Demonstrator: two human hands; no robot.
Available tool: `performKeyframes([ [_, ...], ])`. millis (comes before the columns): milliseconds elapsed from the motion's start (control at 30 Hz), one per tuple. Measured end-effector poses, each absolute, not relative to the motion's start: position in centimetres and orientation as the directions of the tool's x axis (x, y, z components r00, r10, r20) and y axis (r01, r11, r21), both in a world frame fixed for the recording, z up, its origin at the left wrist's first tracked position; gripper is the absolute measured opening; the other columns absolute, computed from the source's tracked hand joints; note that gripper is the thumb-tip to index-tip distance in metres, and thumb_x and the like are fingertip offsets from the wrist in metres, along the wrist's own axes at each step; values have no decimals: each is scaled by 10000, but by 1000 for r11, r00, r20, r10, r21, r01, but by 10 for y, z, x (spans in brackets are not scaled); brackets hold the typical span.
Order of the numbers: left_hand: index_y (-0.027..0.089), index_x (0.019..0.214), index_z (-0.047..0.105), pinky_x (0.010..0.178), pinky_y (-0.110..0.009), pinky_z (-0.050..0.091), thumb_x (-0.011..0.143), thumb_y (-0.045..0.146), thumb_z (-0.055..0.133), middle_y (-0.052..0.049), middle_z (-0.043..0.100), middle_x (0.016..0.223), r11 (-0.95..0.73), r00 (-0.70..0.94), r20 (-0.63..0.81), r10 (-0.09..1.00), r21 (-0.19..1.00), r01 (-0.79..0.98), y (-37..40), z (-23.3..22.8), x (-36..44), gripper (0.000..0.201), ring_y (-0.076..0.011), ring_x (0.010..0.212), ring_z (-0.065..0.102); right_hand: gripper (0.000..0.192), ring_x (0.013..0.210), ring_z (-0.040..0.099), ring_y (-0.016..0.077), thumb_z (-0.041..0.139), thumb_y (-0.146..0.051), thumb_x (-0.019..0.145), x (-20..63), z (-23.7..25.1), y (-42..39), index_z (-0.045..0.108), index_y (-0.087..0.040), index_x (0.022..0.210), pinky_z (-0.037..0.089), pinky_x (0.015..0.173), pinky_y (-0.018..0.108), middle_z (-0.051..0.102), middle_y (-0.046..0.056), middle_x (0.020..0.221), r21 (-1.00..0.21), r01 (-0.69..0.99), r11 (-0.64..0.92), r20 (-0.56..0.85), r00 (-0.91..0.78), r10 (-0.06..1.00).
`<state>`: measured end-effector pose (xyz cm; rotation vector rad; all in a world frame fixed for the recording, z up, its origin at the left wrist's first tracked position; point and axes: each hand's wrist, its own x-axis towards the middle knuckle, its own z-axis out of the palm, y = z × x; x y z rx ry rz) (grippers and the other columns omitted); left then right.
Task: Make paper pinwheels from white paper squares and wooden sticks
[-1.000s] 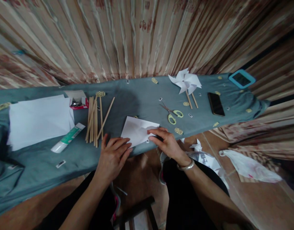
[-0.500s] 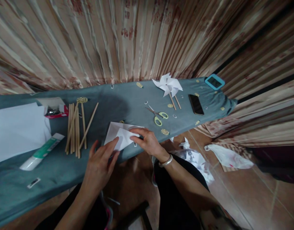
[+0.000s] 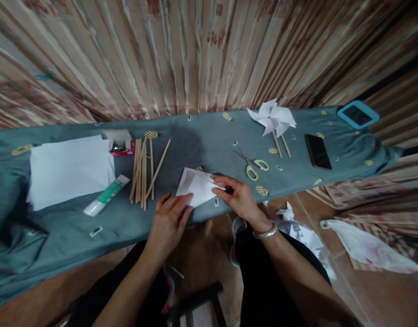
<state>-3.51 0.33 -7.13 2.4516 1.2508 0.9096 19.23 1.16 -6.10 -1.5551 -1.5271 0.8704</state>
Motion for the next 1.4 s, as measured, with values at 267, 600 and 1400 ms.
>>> performKeyframes([
  [267, 151, 1246, 563, 868, -397, 544, 937, 287, 532, -110, 682, 1109, -548, 383, 416, 825, 419, 724, 3, -66, -39, 339, -241, 990, 637, 291, 943, 708, 223, 692, -309, 801, 183, -62, 31, 704, -241, 1083, 539, 884, 373, 758, 44, 1013, -847, 532, 22, 70, 70, 995],
  [600, 133, 1232, 564, 919, -493, 506, 913, 233, 559, -195, 542, 1360, -550, 425, 386, 819, 317, 772, 2, -57, -46, 335, -306, 1122, 583, 287, 921, 701, 223, 678, -275, 810, 177, -66, 45, 703, -231, 1093, 520, 896, 376, 766, 36, 955, -768, 637, 69, 108, 22, 994],
  [1400, 76, 1353, 463, 1113, -526, 385, 919, 237, 537, -202, 500, 1434, -643, 591, 254, 766, 315, 698, -8, -70, -26, 468, -308, 1370, 431, 281, 882, 666, 228, 628, -282, 857, 171, -60, 47, 697, -197, 1115, 478, 913, 378, 751, 64, 957, -614, 768, 182, 202, -70, 977],
])
